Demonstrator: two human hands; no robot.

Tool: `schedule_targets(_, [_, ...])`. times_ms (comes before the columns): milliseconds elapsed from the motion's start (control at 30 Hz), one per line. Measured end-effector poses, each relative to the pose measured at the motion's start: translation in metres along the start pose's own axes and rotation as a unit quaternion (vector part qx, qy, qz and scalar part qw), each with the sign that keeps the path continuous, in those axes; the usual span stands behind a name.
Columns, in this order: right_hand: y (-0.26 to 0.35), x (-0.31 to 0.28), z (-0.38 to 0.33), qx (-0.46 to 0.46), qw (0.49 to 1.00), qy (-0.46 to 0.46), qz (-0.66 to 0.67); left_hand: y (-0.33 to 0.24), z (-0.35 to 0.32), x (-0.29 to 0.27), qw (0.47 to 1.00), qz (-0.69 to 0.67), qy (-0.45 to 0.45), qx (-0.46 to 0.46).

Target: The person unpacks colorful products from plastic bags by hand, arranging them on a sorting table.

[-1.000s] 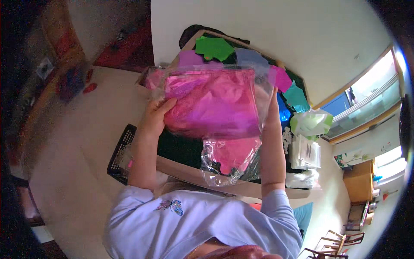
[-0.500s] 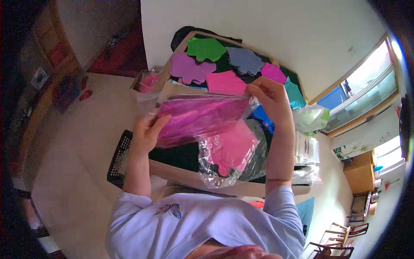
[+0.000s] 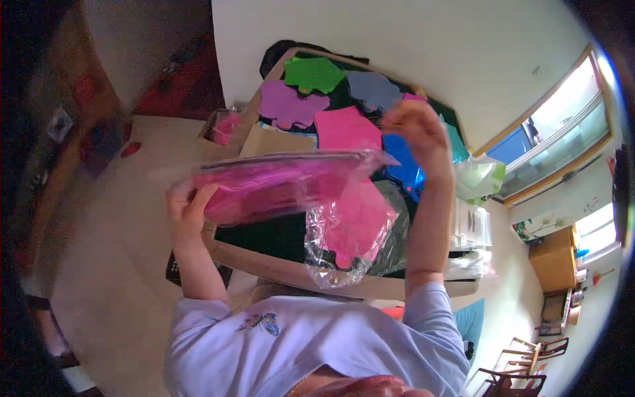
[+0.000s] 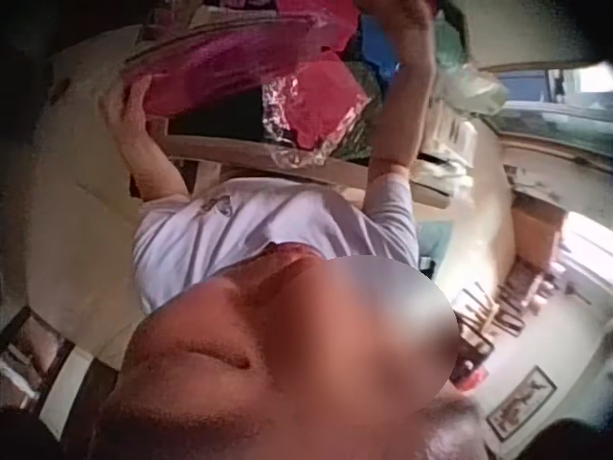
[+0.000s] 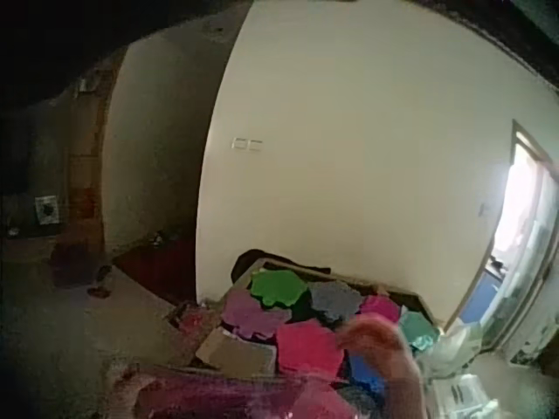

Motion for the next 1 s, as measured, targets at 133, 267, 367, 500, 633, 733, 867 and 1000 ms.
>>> schedule_targets(133, [0.055,0.070,0.003,-0.195,0.951,0.238,0.020,0.032,0.007,0.009,0.975,-0.210,0.012,-0.074])
schedule_targets(267, [0.087,0.093,-0.004,-0.231,0.927,0.294,-0.038,0.038,0.003,0.008,0.951,-0.283,-0.007,-0.121])
schedule_targets(367, [0.099,0.093,-0.004,-0.232,0.936,0.245,-0.103,0.036,0.000,0.011,0.948,-0.299,0.037,-0.100])
schedule_targets(500, [0.103,0.097,-0.014,-0.292,0.895,0.291,-0.169,0.036,-0.001,0.016,0.948,-0.291,0.060,-0.113])
schedule_targets(633, [0.107,0.096,-0.024,-0.296,0.862,0.274,-0.308,0.044,-0.006,0.016,0.952,-0.245,0.031,-0.180])
schedule_targets(733, [0.105,0.078,-0.034,-0.295,0.831,0.269,-0.386,0.091,-0.005,-0.015,0.960,-0.190,-0.021,-0.207])
schedule_targets(867, [0.090,0.023,-0.044,-0.181,0.891,0.160,-0.384,0.082,0.002,-0.025,0.936,-0.326,-0.041,-0.127])
schedule_targets(1000, [0.031,0.009,-0.061,-0.029,0.991,-0.017,0.131,0.065,0.006,-0.004,0.921,-0.360,-0.040,-0.144])
Point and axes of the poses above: each hand's wrist, its own z-axis towards the middle knuckle, its own x-axis out of the palm, y = z × x, the point moved 9 cm from there along z, towards the middle knuckle, and after that the axes turned 10 degrees about -x, right-handed, at the moved point
